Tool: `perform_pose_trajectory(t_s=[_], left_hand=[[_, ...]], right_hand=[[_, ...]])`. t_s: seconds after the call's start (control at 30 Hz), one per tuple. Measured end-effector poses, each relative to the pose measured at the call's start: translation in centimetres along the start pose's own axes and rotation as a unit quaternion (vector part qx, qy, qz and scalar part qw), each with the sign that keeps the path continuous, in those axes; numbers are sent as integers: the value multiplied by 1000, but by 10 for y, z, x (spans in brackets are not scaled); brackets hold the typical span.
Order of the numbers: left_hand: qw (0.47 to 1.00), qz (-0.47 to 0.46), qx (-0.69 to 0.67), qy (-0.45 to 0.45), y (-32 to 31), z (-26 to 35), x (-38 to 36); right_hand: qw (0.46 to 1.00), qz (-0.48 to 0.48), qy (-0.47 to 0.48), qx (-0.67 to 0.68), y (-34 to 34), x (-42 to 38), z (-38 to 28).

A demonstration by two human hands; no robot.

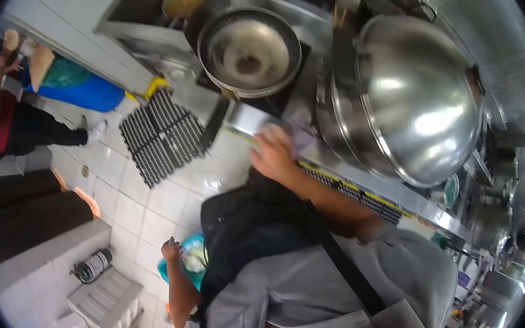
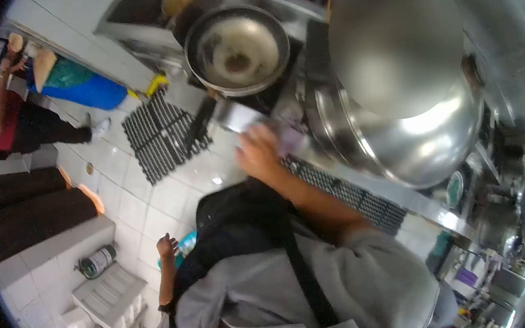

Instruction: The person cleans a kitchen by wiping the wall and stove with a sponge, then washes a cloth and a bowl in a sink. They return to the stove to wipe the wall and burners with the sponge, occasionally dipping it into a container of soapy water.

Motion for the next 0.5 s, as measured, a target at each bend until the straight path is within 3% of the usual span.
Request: perform_pose_trajectory(t_s=[0.03, 0.1, 0.13, 0.17, 0.23, 0.27, 0.3, 0.33, 0.37, 0.43, 0.5], left_hand=[[999, 38, -3, -4, -6, 46, 12], [996, 12, 47, -74, -16, 107, 60], [991, 0, 48, -125, -28, 133, 82], [961, -48, 147, -230, -35, 153, 113], [907, -67, 247, -335, -59, 202, 146], [836, -65, 323, -438, -70, 224, 163], [624, 7, 398, -673, -81, 241, 169], [775, -69, 333, -532, -99, 279, 190], [849, -119, 253, -448, -116, 314, 208], [881, -210, 161, -392, -150, 413, 180], [869, -291, 135, -377, -156, 486, 122]], right_hand=[[995, 59, -30, -71, 6, -8, 14], [988, -31, -80, -127, 31, -15, 26], [992, 4, -74, -100, 25, -24, 37], [989, 33, -48, -134, 14, -27, 51], [989, 20, -89, -115, 10, -33, 54], [992, 30, -93, -77, 5, -32, 55], [993, 45, -99, -40, 2, -28, 54], [987, 88, -123, -58, -3, -23, 53], [972, 121, -201, -6, -11, -21, 52], [924, 216, -312, 39, -16, -16, 35], [872, 248, -421, 38, -10, -12, -5]])
Point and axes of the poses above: each hand's wrist, its own x-axis towards the middle knuckle, its own y-axis out of the back of the hand, z = x × y, the point moved 3 cm from there along x, towards the middle knuckle, and after that the axes turned 1 degree about y, right-handed, at the moved point
